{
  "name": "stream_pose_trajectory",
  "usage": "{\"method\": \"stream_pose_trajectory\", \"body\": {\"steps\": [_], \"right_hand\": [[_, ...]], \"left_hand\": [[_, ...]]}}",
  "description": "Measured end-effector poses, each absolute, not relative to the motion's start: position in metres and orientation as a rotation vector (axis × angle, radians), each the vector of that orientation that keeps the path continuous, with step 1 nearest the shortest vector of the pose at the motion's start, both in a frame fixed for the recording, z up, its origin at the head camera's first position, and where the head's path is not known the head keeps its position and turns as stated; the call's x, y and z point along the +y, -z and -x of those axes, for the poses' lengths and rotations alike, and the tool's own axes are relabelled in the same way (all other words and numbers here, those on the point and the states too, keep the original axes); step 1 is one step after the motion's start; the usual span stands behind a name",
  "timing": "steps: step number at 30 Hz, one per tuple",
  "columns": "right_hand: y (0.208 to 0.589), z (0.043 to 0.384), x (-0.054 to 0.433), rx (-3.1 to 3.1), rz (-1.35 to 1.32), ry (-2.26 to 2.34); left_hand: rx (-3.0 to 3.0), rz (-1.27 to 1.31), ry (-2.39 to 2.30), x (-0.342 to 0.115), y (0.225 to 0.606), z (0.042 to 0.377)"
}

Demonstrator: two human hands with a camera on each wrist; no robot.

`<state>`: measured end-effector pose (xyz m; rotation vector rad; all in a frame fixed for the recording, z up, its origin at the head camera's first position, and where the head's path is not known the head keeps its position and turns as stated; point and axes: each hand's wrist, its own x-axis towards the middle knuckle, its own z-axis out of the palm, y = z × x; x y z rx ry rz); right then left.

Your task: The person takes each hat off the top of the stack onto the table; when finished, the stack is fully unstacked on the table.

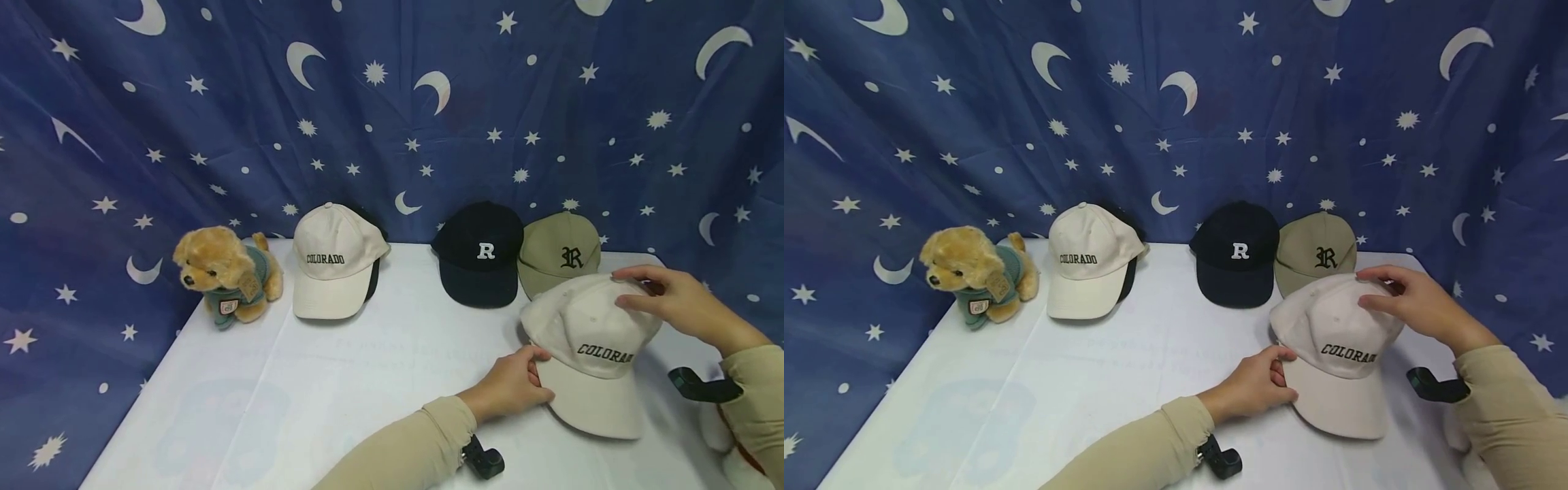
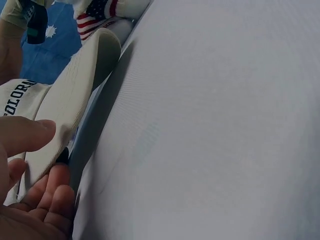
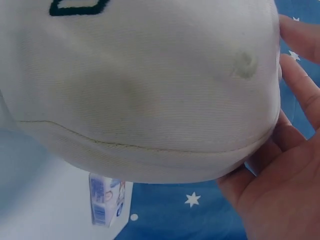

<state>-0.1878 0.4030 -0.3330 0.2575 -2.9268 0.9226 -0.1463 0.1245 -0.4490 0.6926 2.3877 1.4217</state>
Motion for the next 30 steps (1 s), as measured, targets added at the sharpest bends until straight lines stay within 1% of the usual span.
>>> {"method": "stream_pose_trajectory", "body": {"steps": [8,12,17,30], "right_hand": [[0.332,0.186,0.403,-2.932,-0.260,-0.905],[0.334,0.184,0.404,-2.922,-0.255,-0.912],[0.335,0.181,0.405,-2.952,-0.227,-0.903],[0.336,0.177,0.409,-3.010,-0.206,-0.853]], "left_hand": [[2.542,-0.766,-1.329,0.133,0.450,0.147],[2.534,-0.811,-1.342,0.138,0.449,0.146],[2.494,-0.807,-1.319,0.142,0.448,0.143],[2.530,-1.005,-1.005,0.145,0.441,0.139]]}}
